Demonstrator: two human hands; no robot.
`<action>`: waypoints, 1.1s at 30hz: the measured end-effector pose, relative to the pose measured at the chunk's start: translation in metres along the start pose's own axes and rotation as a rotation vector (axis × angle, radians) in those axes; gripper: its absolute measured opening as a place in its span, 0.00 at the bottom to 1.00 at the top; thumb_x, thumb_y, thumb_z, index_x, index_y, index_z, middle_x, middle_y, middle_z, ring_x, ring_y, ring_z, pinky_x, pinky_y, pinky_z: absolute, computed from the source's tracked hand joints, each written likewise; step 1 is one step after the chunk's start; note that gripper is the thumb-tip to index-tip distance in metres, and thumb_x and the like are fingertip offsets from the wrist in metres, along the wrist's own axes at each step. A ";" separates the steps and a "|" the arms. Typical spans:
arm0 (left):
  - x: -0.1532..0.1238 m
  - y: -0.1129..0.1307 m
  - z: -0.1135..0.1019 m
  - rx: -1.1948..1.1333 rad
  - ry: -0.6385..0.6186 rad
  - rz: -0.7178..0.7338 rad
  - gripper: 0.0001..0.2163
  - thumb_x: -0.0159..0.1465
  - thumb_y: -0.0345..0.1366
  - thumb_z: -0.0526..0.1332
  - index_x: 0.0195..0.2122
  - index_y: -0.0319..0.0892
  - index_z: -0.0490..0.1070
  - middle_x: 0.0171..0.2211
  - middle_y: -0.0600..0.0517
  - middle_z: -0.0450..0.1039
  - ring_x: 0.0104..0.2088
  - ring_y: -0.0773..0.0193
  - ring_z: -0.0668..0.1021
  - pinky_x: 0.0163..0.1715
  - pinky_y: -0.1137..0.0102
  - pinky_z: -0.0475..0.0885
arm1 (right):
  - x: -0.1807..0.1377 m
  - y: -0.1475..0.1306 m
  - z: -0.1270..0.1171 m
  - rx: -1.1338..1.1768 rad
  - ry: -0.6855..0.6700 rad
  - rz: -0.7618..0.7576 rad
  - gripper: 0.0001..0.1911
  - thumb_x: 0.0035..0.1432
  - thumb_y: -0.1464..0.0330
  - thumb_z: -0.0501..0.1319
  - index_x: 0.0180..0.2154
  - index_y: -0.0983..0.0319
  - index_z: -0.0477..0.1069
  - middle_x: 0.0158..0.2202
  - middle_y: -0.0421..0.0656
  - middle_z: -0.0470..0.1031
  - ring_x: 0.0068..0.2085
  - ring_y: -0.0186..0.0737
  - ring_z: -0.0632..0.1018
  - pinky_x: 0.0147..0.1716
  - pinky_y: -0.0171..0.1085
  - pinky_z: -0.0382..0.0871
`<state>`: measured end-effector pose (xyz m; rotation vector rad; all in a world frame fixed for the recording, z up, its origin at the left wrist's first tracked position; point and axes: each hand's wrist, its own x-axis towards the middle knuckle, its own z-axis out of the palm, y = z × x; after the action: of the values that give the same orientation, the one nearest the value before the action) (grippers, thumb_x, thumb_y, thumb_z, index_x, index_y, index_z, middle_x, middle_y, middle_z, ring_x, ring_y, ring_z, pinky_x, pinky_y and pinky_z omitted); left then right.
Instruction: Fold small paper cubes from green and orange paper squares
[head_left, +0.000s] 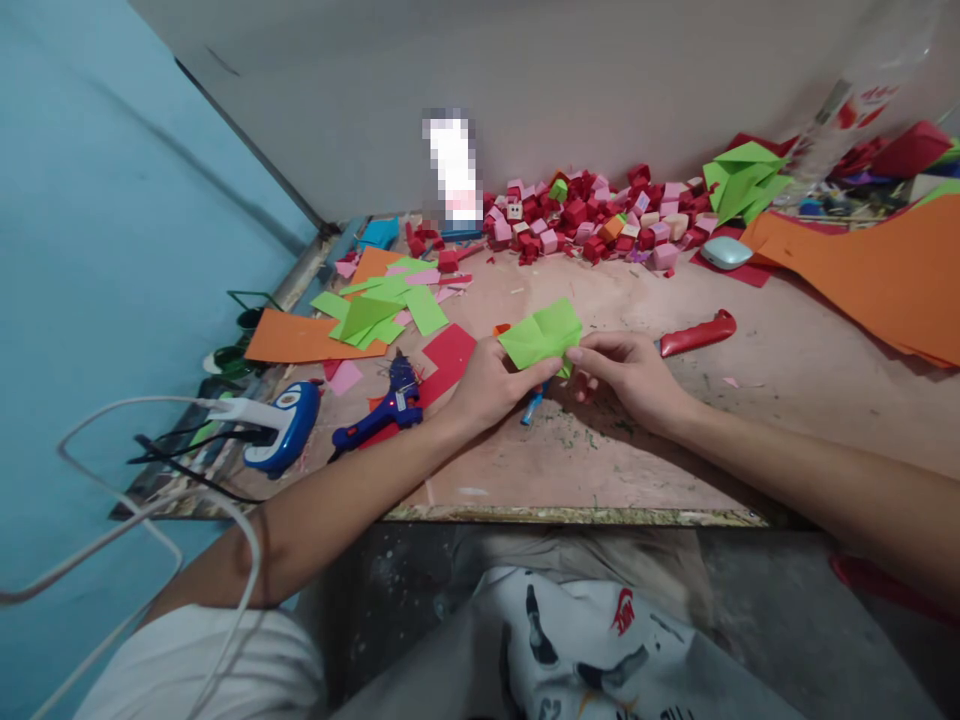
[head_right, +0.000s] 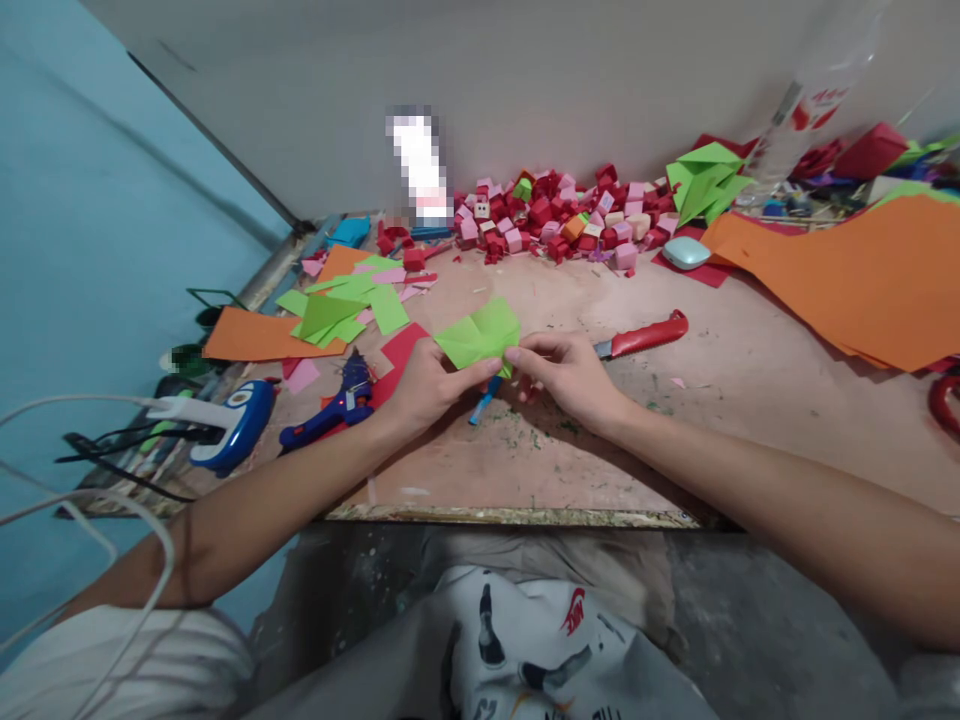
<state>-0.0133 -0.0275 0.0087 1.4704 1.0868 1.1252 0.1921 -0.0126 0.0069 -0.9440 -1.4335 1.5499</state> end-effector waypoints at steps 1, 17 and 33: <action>0.000 0.000 0.000 0.005 0.005 -0.004 0.15 0.60 0.46 0.75 0.28 0.39 0.77 0.27 0.53 0.77 0.27 0.67 0.75 0.31 0.72 0.72 | 0.000 0.000 0.000 -0.005 -0.001 -0.001 0.20 0.57 0.51 0.76 0.29 0.60 0.79 0.24 0.40 0.77 0.25 0.36 0.77 0.26 0.36 0.71; 0.000 -0.003 -0.002 -0.010 -0.012 -0.017 0.16 0.60 0.47 0.76 0.27 0.40 0.79 0.26 0.52 0.78 0.26 0.66 0.76 0.30 0.71 0.71 | -0.001 0.000 0.002 -0.012 0.023 -0.030 0.24 0.58 0.46 0.75 0.28 0.60 0.79 0.22 0.40 0.76 0.23 0.35 0.75 0.25 0.36 0.68; 0.001 -0.003 -0.002 -0.172 0.066 -0.140 0.16 0.56 0.47 0.79 0.32 0.39 0.81 0.30 0.52 0.80 0.28 0.67 0.78 0.31 0.72 0.74 | 0.000 -0.005 0.003 -0.087 -0.073 0.021 0.22 0.53 0.49 0.78 0.29 0.61 0.82 0.26 0.42 0.80 0.24 0.35 0.75 0.24 0.35 0.69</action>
<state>-0.0158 -0.0256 0.0058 1.2122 1.0923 1.1453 0.1904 -0.0138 0.0125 -0.9646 -1.5576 1.5626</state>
